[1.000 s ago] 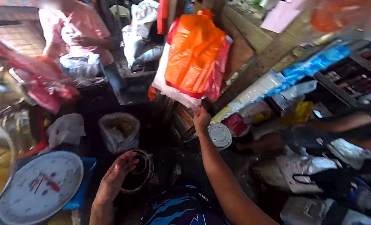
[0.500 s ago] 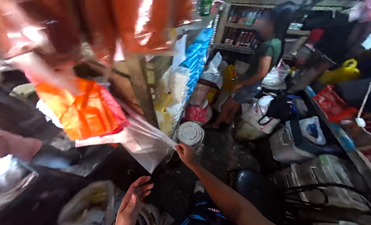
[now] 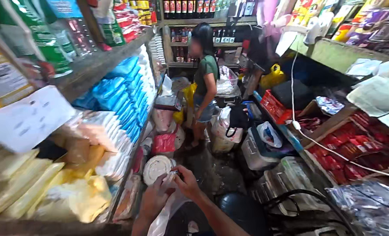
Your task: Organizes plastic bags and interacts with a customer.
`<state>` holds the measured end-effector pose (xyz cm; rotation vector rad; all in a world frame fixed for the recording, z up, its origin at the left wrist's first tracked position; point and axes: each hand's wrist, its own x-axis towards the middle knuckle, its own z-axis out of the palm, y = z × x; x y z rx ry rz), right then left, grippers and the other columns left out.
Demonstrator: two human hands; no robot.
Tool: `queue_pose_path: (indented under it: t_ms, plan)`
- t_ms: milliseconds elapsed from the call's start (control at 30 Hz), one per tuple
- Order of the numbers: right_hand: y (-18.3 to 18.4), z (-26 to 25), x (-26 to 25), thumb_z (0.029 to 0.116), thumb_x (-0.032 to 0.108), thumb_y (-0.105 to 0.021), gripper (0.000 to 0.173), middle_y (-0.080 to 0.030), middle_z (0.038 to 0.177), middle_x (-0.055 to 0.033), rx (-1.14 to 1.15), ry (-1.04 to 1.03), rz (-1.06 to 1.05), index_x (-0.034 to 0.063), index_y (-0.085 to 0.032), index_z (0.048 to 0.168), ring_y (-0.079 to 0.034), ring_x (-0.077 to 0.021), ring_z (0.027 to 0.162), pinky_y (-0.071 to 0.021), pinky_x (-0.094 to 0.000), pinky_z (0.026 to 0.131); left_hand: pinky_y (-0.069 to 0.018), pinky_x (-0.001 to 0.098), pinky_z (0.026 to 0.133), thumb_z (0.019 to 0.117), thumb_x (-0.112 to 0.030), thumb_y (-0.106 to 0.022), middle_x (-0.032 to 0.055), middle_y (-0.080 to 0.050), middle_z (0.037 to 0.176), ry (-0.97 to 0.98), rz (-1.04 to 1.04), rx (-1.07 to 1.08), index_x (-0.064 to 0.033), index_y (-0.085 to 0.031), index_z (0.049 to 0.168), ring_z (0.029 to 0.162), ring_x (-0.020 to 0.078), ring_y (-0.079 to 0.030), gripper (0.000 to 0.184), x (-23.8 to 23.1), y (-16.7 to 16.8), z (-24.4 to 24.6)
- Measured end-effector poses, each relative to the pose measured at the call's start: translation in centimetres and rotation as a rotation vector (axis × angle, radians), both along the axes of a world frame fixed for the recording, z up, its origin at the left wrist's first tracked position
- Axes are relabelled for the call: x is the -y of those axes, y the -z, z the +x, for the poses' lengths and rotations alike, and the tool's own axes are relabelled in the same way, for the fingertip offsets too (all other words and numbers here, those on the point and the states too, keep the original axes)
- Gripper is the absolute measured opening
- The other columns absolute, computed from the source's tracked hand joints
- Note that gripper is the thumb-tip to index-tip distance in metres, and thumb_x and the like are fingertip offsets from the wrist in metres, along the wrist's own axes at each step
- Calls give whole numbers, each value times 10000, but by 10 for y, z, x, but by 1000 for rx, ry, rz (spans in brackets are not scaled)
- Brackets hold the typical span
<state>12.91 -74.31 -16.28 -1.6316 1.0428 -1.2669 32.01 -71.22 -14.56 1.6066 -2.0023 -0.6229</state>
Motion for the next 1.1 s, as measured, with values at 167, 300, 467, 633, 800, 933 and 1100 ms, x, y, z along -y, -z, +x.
queue_pose_path:
  t_ms: [167,300,467,633,800,933,1100]
  plan:
    - [4,-110,29,960,205,-648,200,-724,887,-13,-157,184,58,106,-745,1103,-665,-80,743,-588,-304,686,-577,546,927,918,-507,-687,37,-748,1119,139,238,-87,-201,-691,1286,1025,210,-718,480,22,44,-59]
    - [29,-162,39,902,250,-725,193,-718,832,20,-185,272,167,151,-764,1063,-652,-72,700,-582,-313,653,-566,566,935,912,-396,-664,66,-712,1227,194,406,24,-204,-627,1361,1090,248,-699,490,38,72,-76]
    - [53,-178,58,889,208,-715,174,-728,830,27,-71,421,171,123,-767,1031,-668,-58,706,-591,-289,654,-562,644,847,820,-156,-696,142,-715,1167,118,538,254,-174,-583,1378,1031,368,-704,570,85,76,-110]
    - [58,-220,111,884,177,-721,158,-725,817,30,-61,465,165,122,-768,1024,-660,-54,687,-586,-271,642,-562,627,856,859,-236,-650,79,-722,1181,182,540,299,-233,-643,1320,1056,318,-701,461,170,111,-138]
    - [44,-253,185,886,146,-719,140,-740,849,12,-5,597,145,103,-766,1010,-687,-85,725,-605,-284,676,-529,659,912,832,-293,-751,133,-689,1272,297,622,488,-202,-646,1348,1140,373,-665,534,261,116,-166]
    - [33,-301,255,876,137,-731,147,-746,866,9,-19,660,81,91,-763,1012,-688,-89,729,-608,-292,679,-548,597,942,939,-193,-649,147,-748,1065,330,638,45,-77,-738,1157,1022,315,-711,262,329,146,-142]
    - [30,-327,314,886,173,-710,148,-729,822,13,-51,648,229,106,-759,1008,-670,-86,693,-592,-300,657,-579,475,932,994,-157,-619,132,-755,1029,146,666,-476,3,-723,1129,972,236,-721,233,390,121,-111]
